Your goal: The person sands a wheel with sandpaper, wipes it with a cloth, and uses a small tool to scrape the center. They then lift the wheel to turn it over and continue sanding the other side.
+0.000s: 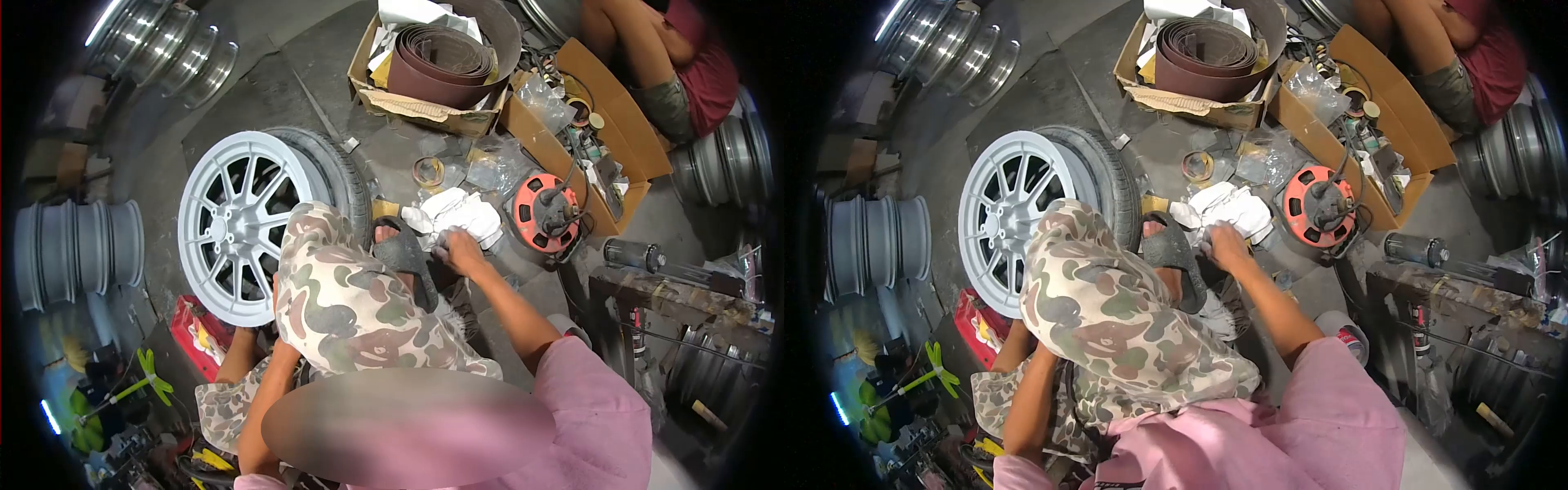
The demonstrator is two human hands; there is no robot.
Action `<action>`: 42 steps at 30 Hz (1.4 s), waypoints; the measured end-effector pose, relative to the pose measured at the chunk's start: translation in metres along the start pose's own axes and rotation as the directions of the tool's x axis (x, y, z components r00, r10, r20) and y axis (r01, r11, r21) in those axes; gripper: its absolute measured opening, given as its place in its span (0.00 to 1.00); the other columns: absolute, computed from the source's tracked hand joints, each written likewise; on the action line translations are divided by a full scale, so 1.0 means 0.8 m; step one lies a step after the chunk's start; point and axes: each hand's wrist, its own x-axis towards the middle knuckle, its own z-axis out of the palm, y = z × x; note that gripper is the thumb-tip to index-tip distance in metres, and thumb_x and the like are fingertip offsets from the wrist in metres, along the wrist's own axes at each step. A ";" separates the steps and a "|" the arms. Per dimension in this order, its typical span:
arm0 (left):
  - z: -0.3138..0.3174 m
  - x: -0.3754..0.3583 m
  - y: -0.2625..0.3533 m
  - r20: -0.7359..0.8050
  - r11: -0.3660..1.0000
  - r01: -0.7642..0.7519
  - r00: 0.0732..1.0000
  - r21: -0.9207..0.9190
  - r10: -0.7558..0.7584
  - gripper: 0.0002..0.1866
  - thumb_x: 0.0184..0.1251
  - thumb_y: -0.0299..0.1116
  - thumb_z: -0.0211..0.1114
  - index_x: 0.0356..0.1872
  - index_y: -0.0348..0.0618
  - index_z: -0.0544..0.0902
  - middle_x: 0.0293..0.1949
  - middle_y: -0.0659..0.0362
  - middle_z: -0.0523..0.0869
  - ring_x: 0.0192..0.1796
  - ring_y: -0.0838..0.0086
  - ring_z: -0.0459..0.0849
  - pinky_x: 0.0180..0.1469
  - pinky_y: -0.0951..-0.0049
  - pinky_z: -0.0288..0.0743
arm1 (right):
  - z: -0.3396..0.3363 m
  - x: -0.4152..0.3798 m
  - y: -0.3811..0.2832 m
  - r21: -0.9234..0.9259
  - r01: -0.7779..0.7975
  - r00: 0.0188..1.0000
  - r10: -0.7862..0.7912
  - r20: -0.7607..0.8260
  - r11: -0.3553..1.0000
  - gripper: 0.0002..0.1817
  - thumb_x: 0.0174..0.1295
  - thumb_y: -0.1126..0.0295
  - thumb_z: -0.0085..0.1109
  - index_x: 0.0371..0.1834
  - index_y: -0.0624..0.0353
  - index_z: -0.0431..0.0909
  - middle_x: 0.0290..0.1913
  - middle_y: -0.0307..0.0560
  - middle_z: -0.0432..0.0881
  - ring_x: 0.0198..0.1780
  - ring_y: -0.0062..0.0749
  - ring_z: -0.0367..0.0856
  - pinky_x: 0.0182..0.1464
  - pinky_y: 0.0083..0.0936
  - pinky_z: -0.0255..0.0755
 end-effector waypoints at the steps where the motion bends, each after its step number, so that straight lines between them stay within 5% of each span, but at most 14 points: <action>1: 0.005 0.002 -0.003 -0.021 0.998 0.034 0.999 -0.050 -0.036 0.24 0.75 0.37 0.62 0.67 0.36 0.75 0.57 0.43 0.81 0.63 0.46 0.77 0.66 0.53 0.70 | -0.008 0.002 -0.002 0.015 -0.022 1.000 0.023 -0.021 1.000 0.16 0.63 0.62 0.72 0.47 0.61 0.84 0.50 0.64 0.85 0.56 0.65 0.83 0.59 0.52 0.78; 6: 0.007 0.011 -0.028 -0.134 0.946 0.167 0.968 -0.278 -0.211 0.19 0.75 0.34 0.63 0.61 0.36 0.77 0.55 0.42 0.83 0.62 0.45 0.80 0.64 0.55 0.73 | 0.022 -0.009 0.061 -0.045 -0.078 0.997 0.078 -0.006 0.996 0.18 0.66 0.58 0.68 0.47 0.63 0.84 0.46 0.67 0.85 0.55 0.65 0.83 0.59 0.54 0.77; 8: 0.085 -0.001 -0.103 -0.256 0.970 0.094 0.955 -0.226 -0.153 0.23 0.63 0.34 0.73 0.57 0.37 0.78 0.51 0.44 0.81 0.56 0.44 0.80 0.60 0.50 0.73 | 0.022 -0.037 0.074 -0.080 -0.104 0.994 0.107 0.035 0.991 0.16 0.67 0.58 0.66 0.42 0.64 0.84 0.45 0.65 0.86 0.54 0.63 0.82 0.58 0.52 0.76; 10: 0.024 0.008 -0.021 -0.401 0.989 0.113 0.914 0.099 -0.064 0.27 0.56 0.29 0.78 0.57 0.39 0.79 0.51 0.45 0.81 0.54 0.46 0.81 0.59 0.47 0.74 | 0.020 -0.063 0.078 -0.021 -0.175 0.978 0.176 0.111 0.984 0.18 0.67 0.58 0.65 0.42 0.65 0.83 0.46 0.65 0.87 0.52 0.64 0.84 0.55 0.51 0.77; 12: 0.020 0.014 -0.014 -0.194 0.957 0.273 0.948 0.096 -0.250 0.28 0.50 0.26 0.80 0.56 0.38 0.81 0.50 0.46 0.82 0.53 0.47 0.83 0.56 0.48 0.76 | 0.060 -0.083 0.116 0.080 -0.085 0.995 0.080 0.062 0.993 0.15 0.68 0.61 0.64 0.42 0.64 0.82 0.42 0.67 0.86 0.48 0.68 0.84 0.50 0.56 0.78; 15: 0.006 0.014 -0.014 -0.199 0.980 0.199 0.961 0.016 -0.192 0.24 0.52 0.26 0.80 0.52 0.38 0.83 0.46 0.46 0.82 0.48 0.45 0.85 0.50 0.48 0.79 | 0.088 -0.128 0.112 0.501 0.009 0.985 0.078 -0.152 0.865 0.14 0.69 0.60 0.64 0.40 0.63 0.81 0.38 0.64 0.84 0.45 0.66 0.84 0.46 0.53 0.77; 22: -0.005 0.013 -0.028 -0.074 0.973 0.229 0.971 0.005 -0.228 0.29 0.54 0.24 0.77 0.60 0.38 0.81 0.50 0.45 0.75 0.48 0.43 0.84 0.50 0.47 0.80 | 0.091 -0.123 0.094 0.321 -0.115 0.993 0.116 0.017 0.940 0.14 0.69 0.61 0.64 0.40 0.63 0.81 0.37 0.64 0.83 0.44 0.65 0.84 0.46 0.52 0.76; 26: -0.021 0.017 -0.030 0.058 0.978 0.209 0.977 -0.021 -0.207 0.28 0.65 0.41 0.77 0.62 0.37 0.81 0.51 0.45 0.76 0.49 0.44 0.84 0.52 0.49 0.81 | 0.026 -0.060 0.073 0.154 -0.007 0.999 -0.001 0.053 0.988 0.14 0.68 0.61 0.64 0.40 0.63 0.81 0.36 0.64 0.83 0.43 0.65 0.83 0.46 0.51 0.76; 30: -0.111 0.033 -0.050 0.182 0.985 0.086 0.981 -0.148 -0.059 0.28 0.69 0.49 0.75 0.61 0.37 0.85 0.55 0.40 0.85 0.58 0.47 0.86 0.59 0.55 0.81 | -0.100 0.042 -0.007 -0.036 0.255 0.967 -0.255 0.006 0.966 0.14 0.68 0.61 0.64 0.40 0.63 0.81 0.36 0.64 0.82 0.42 0.64 0.83 0.46 0.50 0.76; 33: -0.168 0.037 -0.144 -0.130 0.964 0.230 0.960 -0.132 -0.247 0.22 0.71 0.46 0.73 0.53 0.38 0.89 0.51 0.41 0.90 0.55 0.48 0.89 0.59 0.56 0.82 | -0.198 0.131 -0.127 -0.175 0.502 0.852 -0.519 -0.064 0.847 0.14 0.68 0.61 0.64 0.40 0.63 0.80 0.36 0.64 0.82 0.42 0.64 0.83 0.45 0.49 0.75; 34: -0.194 0.033 -0.170 -0.220 0.959 0.267 0.934 -0.095 -0.282 0.20 0.71 0.45 0.73 0.52 0.38 0.90 0.49 0.42 0.91 0.53 0.48 0.90 0.59 0.57 0.82 | -0.234 0.124 -0.201 0.036 0.527 0.847 -0.521 -0.105 0.849 0.14 0.68 0.61 0.64 0.39 0.64 0.80 0.35 0.62 0.81 0.42 0.61 0.83 0.47 0.46 0.75; 38: -0.200 -0.013 -0.293 -0.402 0.845 0.528 0.759 -0.081 -0.513 0.16 0.73 0.39 0.70 0.49 0.34 0.89 0.45 0.41 0.91 0.47 0.51 0.92 0.55 0.57 0.84 | -0.271 0.185 -0.347 -0.330 0.707 0.673 -0.739 0.040 0.626 0.14 0.69 0.61 0.64 0.41 0.64 0.82 0.39 0.64 0.83 0.47 0.64 0.83 0.51 0.51 0.76; 40: -0.181 -0.032 -0.329 -0.225 0.747 0.644 0.713 -0.167 -0.664 0.18 0.74 0.39 0.70 0.48 0.31 0.89 0.42 0.42 0.92 0.45 0.52 0.93 0.52 0.55 0.85 | -0.261 0.227 -0.387 -0.369 0.767 0.615 -0.766 0.188 0.526 0.15 0.68 0.60 0.65 0.41 0.64 0.82 0.39 0.64 0.84 0.47 0.64 0.84 0.52 0.51 0.77; 42: -0.142 -0.045 -0.356 -0.005 0.624 0.750 0.638 -0.222 -0.770 0.19 0.74 0.40 0.69 0.47 0.27 0.88 0.39 0.42 0.93 0.42 0.52 0.94 0.50 0.54 0.86 | -0.235 0.271 -0.412 -0.445 0.687 0.720 -0.624 0.305 0.575 0.19 0.68 0.56 0.66 0.44 0.65 0.84 0.44 0.66 0.86 0.52 0.64 0.85 0.56 0.50 0.78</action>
